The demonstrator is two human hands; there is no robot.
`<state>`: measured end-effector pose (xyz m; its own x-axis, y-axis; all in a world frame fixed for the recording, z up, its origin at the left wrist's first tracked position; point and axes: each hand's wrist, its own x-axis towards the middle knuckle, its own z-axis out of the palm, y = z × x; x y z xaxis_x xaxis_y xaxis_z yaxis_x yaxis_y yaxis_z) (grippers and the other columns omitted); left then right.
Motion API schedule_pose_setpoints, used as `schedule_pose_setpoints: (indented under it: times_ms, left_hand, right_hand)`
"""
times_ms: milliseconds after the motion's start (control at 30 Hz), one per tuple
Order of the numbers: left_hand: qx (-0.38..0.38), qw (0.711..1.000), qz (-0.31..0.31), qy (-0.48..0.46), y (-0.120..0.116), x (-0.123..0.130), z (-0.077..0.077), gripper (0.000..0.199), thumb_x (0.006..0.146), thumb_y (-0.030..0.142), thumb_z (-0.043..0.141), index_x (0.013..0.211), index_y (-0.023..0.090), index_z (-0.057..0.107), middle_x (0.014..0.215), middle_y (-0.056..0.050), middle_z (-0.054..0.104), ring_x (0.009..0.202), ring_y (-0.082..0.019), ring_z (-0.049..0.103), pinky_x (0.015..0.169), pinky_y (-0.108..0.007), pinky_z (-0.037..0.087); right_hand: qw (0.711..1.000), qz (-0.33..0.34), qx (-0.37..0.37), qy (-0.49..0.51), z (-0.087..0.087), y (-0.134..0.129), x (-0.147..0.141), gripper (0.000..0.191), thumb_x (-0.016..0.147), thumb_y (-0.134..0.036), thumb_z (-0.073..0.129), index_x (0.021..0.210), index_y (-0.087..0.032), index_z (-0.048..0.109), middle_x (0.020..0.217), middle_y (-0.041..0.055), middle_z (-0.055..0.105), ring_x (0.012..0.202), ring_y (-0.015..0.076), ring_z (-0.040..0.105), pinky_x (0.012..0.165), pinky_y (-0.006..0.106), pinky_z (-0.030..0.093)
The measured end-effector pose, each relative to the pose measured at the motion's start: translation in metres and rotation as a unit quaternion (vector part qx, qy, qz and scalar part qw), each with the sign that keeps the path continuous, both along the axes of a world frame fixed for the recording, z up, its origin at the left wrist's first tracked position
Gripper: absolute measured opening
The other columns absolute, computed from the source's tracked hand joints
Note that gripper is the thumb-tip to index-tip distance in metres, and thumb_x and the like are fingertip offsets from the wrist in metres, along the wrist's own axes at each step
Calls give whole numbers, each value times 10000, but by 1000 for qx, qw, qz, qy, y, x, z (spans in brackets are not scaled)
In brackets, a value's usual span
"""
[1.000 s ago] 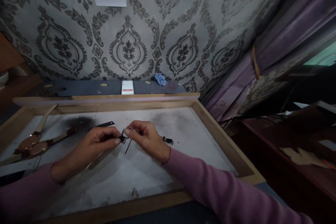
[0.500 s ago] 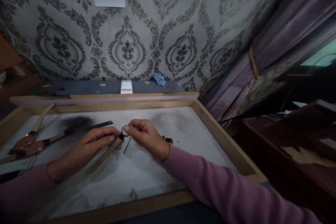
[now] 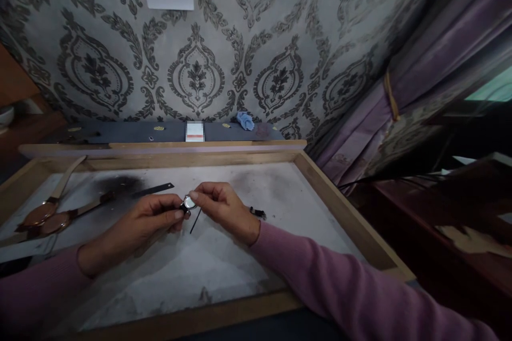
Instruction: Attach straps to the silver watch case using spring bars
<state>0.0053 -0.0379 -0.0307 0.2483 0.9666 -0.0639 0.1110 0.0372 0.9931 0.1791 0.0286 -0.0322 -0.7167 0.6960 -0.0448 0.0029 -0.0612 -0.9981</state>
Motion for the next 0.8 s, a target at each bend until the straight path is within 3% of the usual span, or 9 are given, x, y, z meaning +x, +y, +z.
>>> schedule_pose_setpoints:
  times_ms: [167, 333, 533, 667, 800]
  left_hand:
    - [4, 1000, 6, -19, 1, -3, -4, 184, 798, 297, 552, 670, 165, 548, 621, 19, 516, 602, -118, 458, 601, -261, 364]
    - [53, 998, 1, 35, 1, -7, -9, 167, 842, 259, 530, 715, 160, 574, 630, 31, 510, 610, -114, 462, 599, -250, 354]
    - [112, 987, 36, 113, -1, -11, -4, 203, 881, 291, 520, 762, 154, 611, 686, 20, 521, 665, -129, 467, 607, -243, 352]
    - [169, 963, 66, 197, -4, -12, 2, 200, 908, 261, 493, 807, 154, 628, 706, 9, 548, 668, -138, 481, 601, -247, 352]
    - [269, 915, 87, 287, -5, -13, 2, 159, 906, 175, 478, 848, 163, 626, 735, 2, 575, 662, -142, 517, 616, -260, 362]
  right_hand:
    - [1000, 0, -21, 19, -2, 1, 1, 391, 830, -506, 584, 661, -161, 507, 461, -101, 301, 409, 47, 184, 392, 223, 108]
    - [1000, -1, 2, -1, -1, 2, 1, 316, 805, -447, 641, 782, -135, 599, 471, -102, 323, 413, 45, 208, 395, 215, 117]
    - [1000, -10, 13, -6, 0, 1, 2, 265, 798, -393, 659, 849, -136, 622, 501, -53, 522, 407, 44, 268, 405, 217, 141]
    - [1000, -7, -24, 9, 1, 2, 1, 271, 767, -372, 688, 882, -139, 611, 626, 0, 672, 387, 30, 212, 395, 219, 112]
    - [998, -5, -53, 27, 1, 2, -1, 272, 760, -362, 686, 898, -140, 611, 702, 29, 720, 370, 28, 169, 379, 229, 80]
